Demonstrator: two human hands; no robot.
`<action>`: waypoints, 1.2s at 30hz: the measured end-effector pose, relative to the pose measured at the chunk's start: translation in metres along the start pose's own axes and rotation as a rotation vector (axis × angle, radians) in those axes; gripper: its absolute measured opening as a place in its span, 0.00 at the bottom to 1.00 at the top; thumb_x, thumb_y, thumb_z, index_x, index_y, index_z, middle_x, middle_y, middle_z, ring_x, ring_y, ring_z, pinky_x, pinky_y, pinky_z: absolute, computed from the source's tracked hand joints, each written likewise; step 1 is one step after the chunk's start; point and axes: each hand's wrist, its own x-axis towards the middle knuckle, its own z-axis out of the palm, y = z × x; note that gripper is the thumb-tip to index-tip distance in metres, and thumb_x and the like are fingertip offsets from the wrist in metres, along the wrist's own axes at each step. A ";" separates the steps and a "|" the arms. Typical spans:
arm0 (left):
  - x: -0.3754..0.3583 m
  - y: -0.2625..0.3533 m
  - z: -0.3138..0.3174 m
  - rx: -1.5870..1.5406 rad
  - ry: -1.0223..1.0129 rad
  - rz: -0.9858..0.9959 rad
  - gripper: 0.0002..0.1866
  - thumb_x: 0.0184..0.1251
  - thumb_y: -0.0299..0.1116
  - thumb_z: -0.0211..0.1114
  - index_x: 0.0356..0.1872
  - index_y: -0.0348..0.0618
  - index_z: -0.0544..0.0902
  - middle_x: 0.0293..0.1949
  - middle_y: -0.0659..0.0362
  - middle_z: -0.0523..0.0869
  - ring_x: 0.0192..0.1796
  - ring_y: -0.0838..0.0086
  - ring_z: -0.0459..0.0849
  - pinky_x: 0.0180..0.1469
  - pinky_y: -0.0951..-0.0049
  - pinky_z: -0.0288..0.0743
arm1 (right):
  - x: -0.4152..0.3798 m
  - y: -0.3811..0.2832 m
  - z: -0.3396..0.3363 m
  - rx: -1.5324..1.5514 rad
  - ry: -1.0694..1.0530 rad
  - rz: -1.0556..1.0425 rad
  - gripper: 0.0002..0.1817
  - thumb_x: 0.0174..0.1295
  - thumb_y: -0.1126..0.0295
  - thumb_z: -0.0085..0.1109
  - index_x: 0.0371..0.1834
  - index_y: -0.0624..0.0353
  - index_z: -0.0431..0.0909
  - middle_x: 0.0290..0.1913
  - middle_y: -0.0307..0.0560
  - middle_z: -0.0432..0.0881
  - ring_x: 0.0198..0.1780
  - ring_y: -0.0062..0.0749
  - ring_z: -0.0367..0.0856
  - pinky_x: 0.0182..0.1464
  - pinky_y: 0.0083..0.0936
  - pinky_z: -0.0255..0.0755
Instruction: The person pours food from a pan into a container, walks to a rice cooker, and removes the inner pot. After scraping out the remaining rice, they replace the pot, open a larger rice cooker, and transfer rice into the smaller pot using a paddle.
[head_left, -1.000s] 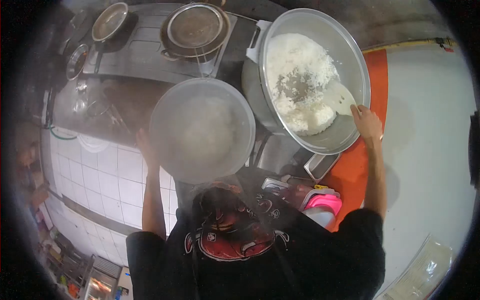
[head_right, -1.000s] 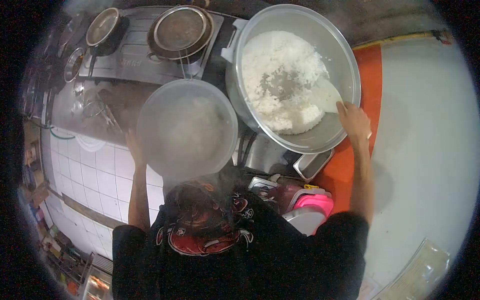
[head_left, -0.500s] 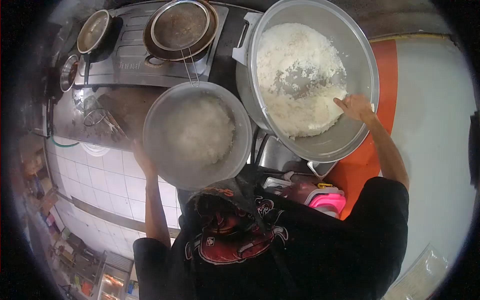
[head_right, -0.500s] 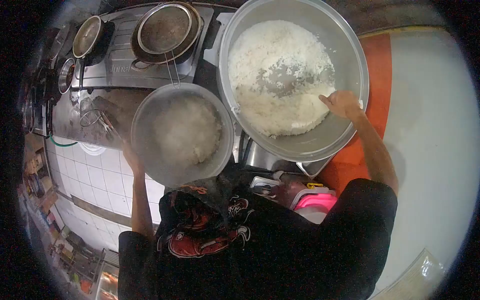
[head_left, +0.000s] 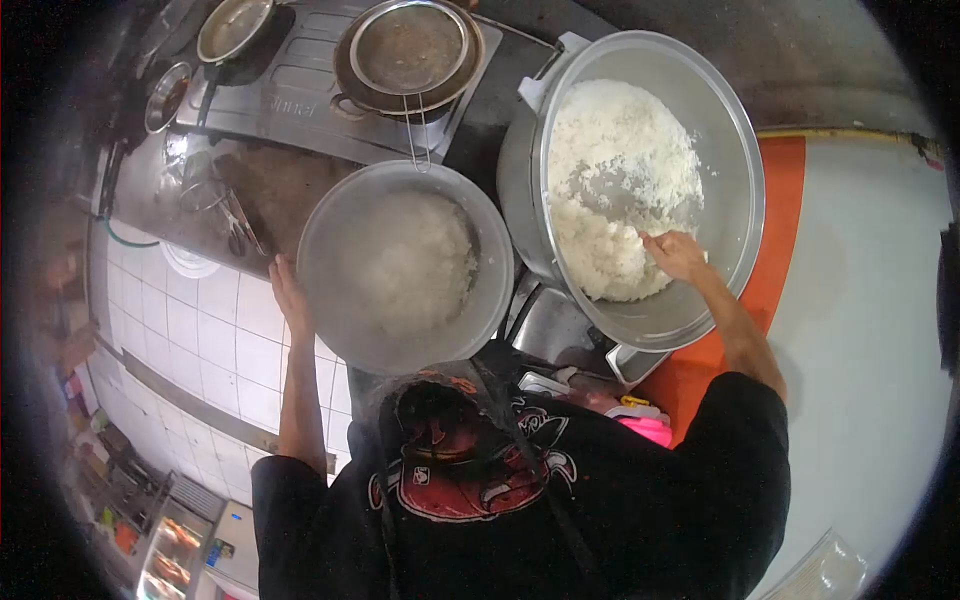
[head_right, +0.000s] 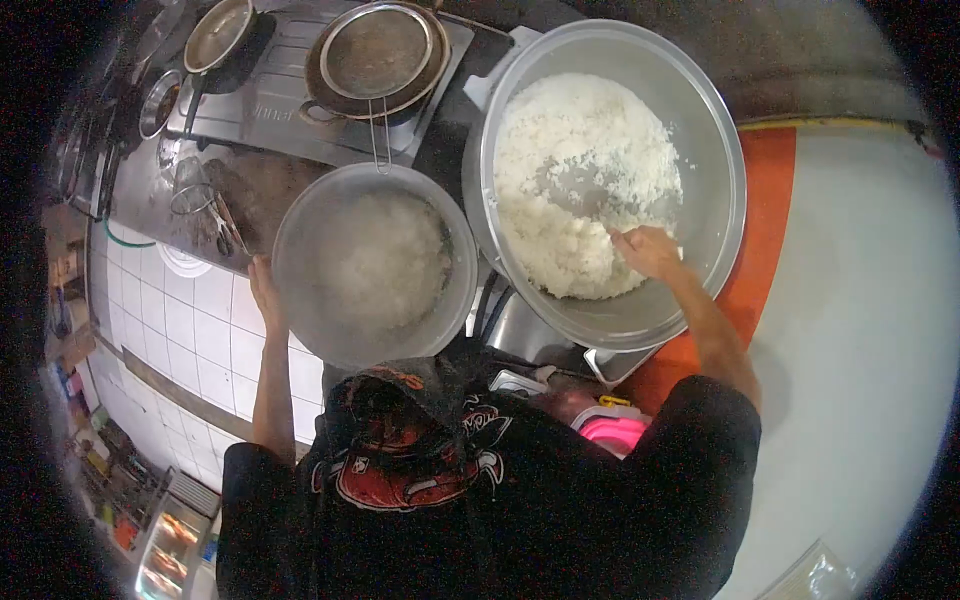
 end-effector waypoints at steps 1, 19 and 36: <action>-0.001 0.006 0.003 -0.011 0.012 -0.002 0.30 0.75 0.53 0.41 0.48 0.30 0.76 0.53 0.46 0.74 0.56 0.58 0.71 0.60 0.65 0.60 | 0.004 -0.001 0.005 0.048 0.014 0.000 0.39 0.70 0.41 0.32 0.23 0.67 0.80 0.22 0.63 0.78 0.30 0.55 0.80 0.41 0.45 0.73; 0.003 0.009 -0.003 0.146 0.019 0.079 0.27 0.76 0.51 0.41 0.48 0.30 0.72 0.45 0.45 0.77 0.47 0.58 0.74 0.53 0.62 0.66 | -0.066 0.033 0.008 1.021 0.124 0.158 0.27 0.69 0.52 0.40 0.50 0.68 0.72 0.46 0.50 0.77 0.47 0.36 0.77 0.47 0.35 0.78; -0.002 0.017 -0.004 0.002 0.024 -0.013 0.25 0.76 0.49 0.42 0.48 0.34 0.73 0.45 0.41 0.80 0.50 0.52 0.77 0.54 0.62 0.67 | -0.121 -0.235 0.094 0.294 0.350 -0.145 0.26 0.63 0.73 0.43 0.68 0.57 0.60 0.56 0.65 0.70 0.49 0.68 0.74 0.51 0.53 0.71</action>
